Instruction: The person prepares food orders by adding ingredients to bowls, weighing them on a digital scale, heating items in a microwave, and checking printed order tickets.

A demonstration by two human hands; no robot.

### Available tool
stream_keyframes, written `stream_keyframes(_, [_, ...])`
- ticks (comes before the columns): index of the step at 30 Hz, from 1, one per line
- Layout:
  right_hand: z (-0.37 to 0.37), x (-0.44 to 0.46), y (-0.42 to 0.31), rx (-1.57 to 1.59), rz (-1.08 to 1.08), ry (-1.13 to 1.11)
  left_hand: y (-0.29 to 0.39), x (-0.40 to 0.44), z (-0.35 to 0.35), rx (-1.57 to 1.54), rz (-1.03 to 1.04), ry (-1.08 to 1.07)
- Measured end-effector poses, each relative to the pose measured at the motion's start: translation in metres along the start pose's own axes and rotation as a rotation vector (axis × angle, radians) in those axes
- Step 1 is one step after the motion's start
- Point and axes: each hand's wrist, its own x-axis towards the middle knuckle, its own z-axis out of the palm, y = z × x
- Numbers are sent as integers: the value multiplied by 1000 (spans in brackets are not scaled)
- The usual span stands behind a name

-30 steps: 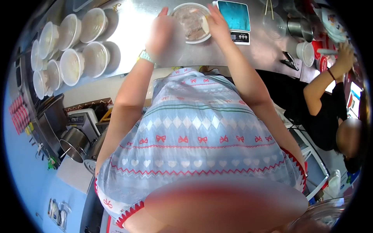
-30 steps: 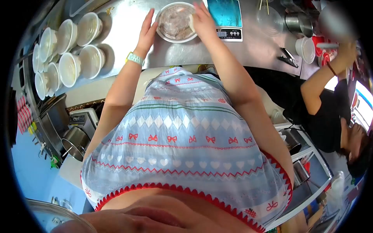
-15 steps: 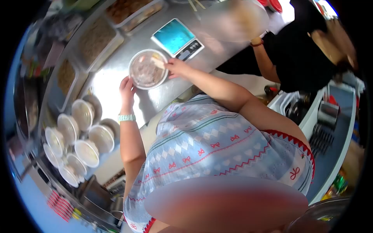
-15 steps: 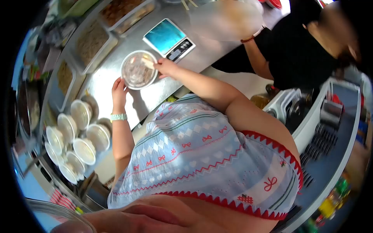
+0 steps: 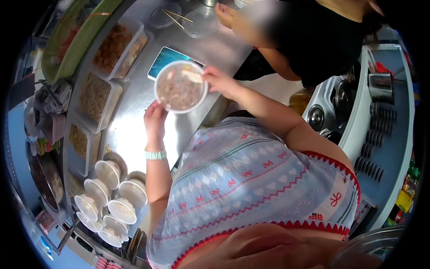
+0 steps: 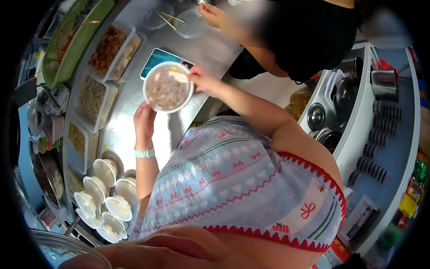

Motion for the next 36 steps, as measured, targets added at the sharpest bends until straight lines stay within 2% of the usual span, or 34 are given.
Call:
stream_keyframes(6, [-47,-18,6,9,17,265,-40,49,47,-1,-156,-107])
stream_keyframes(9, [-70,3,31,2,1,337,-62,87,60,49,-146,-140])
stream_keyframes(12, [-75,20,33,138,-102,425,-60,108,77,33,-120,-151])
stream_keyframes(14, [-94,51,56,172,-155,443,-83,143,70,266,-50,-189])
stream_keyframes(15, [-89,52,50,194,-192,498,-79,147,79,194,-10,-178])
stream_keyframes(16, [-98,52,47,156,-214,487,-82,144,91,128,15,-174])
stream_keyframes(18, [-112,57,47,124,-202,459,-92,161,95,218,54,-230])
stream_keyframes(19, [-104,55,40,214,-182,484,-86,157,100,215,75,-206])
stream_keyframes(21, [-83,42,27,366,-67,577,-70,144,110,229,301,-19])
stream_keyframes(22, [-68,31,25,429,20,641,-40,122,113,194,280,-34])
stream_keyframes(23, [-60,16,32,469,63,511,8,84,117,159,259,-54])
stream_keyframes(25, [-39,-8,32,454,96,224,110,-13,120,430,889,-79])
stream_keyframes(26, [-17,-26,17,403,94,72,152,-53,108,661,1403,-14])
stream_keyframes(27, [2,-31,-6,308,49,-101,191,-106,90,896,1558,-20])
stream_keyframes(28, [20,-23,-23,104,-98,-68,207,-137,86,791,1741,14])
stream_keyframes(29, [35,-11,-54,-64,-379,-25,217,-159,80,741,1873,69])
stream_keyframes(30, [55,-5,-91,-422,-712,159,226,-167,74,712,1947,153])
stream_keyframes(31, [68,19,-117,-136,-690,221,230,-171,69,715,1986,219])
stream_keyframes(32, [92,20,-159,2,-936,168,234,-174,65,705,2024,275])
stream_keyframes(33, [94,38,-190,-165,-1159,238,236,-181,63,692,2066,318])
stream_keyframes(34, [98,46,-218,-333,-1200,395,238,-186,61,660,2101,370])
stream_keyframes(36, [100,50,-254,-377,-1319,464,244,-189,57,572,2162,493])
